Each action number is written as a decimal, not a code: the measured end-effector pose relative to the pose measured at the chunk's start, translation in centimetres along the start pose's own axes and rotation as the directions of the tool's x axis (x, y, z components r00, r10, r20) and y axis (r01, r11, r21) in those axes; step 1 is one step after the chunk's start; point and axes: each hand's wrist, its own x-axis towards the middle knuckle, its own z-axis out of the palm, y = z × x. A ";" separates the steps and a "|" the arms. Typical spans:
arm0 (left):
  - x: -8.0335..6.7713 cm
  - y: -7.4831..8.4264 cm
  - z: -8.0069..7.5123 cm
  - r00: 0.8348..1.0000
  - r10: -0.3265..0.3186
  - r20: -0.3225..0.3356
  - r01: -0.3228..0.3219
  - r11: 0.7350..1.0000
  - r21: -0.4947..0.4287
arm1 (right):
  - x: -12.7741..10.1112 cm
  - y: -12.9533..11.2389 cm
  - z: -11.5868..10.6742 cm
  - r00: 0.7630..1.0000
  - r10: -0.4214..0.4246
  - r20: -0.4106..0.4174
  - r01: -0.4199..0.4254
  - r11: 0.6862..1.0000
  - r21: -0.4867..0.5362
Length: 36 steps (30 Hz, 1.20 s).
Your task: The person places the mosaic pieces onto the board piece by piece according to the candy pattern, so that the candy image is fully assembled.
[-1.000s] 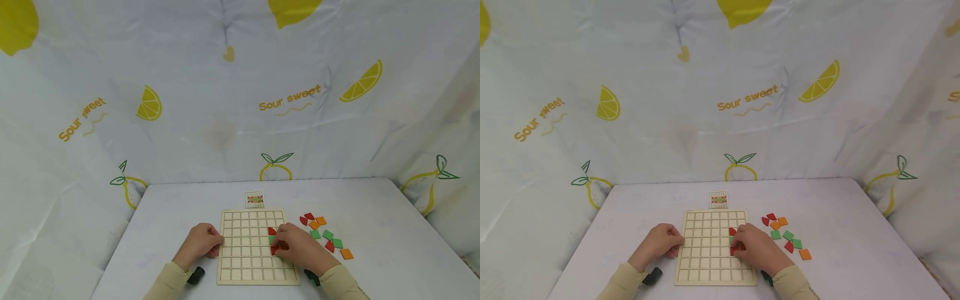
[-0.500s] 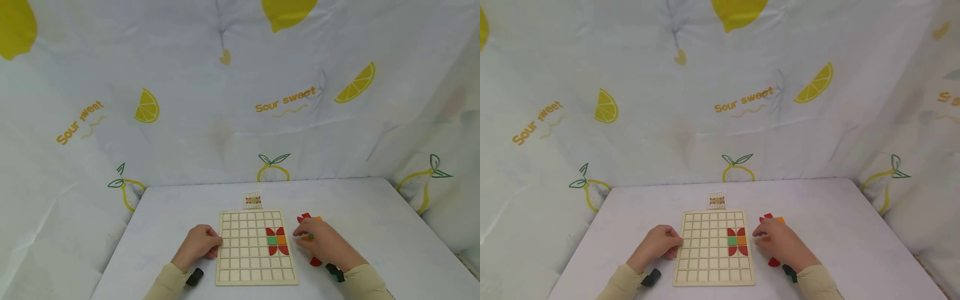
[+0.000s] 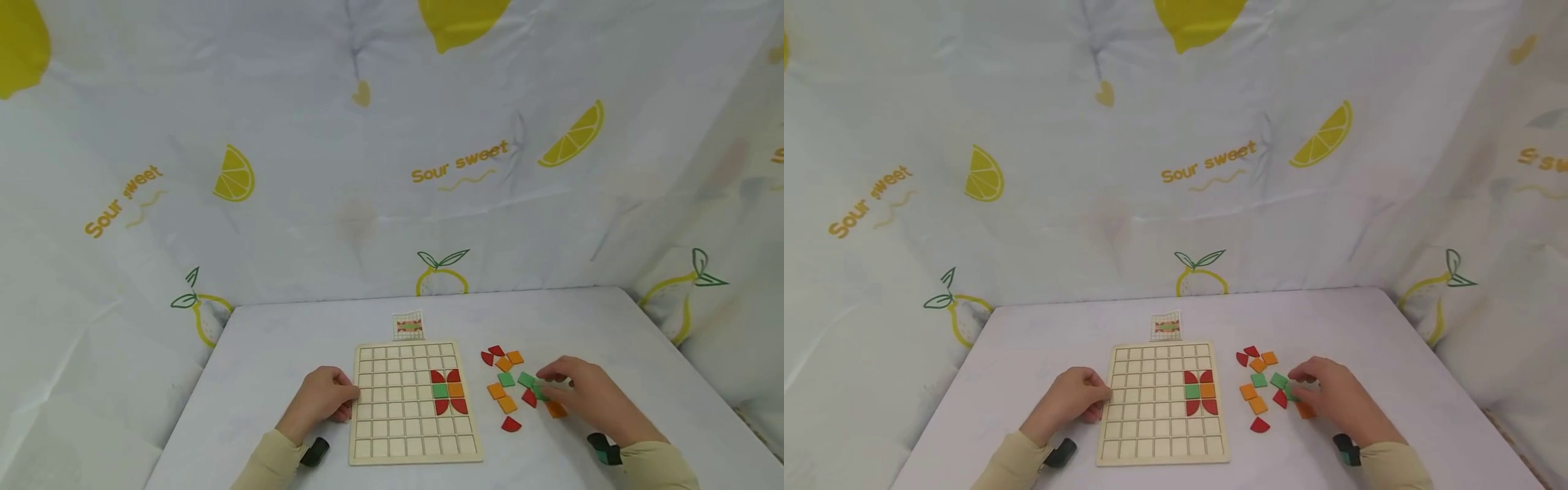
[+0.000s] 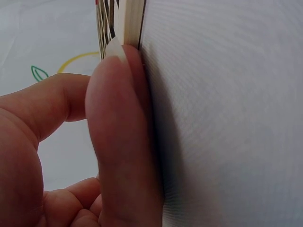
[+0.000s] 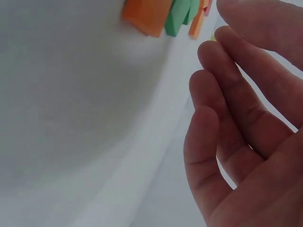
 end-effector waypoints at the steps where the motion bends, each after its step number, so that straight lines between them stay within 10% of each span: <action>1: 0.0 0.0 0.0 1.000 -0.001 -0.001 0.001 1.000 0.000 | 0.1 0.2 0.0 1.000 0.008 0.009 -0.008 1.000 0.007; 36: -0.2 0.1 -0.2 1.000 0.007 -0.005 -0.008 1.000 -0.007 | 1.2 0.7 0.6 0.996 0.072 0.050 -0.073 0.997 0.020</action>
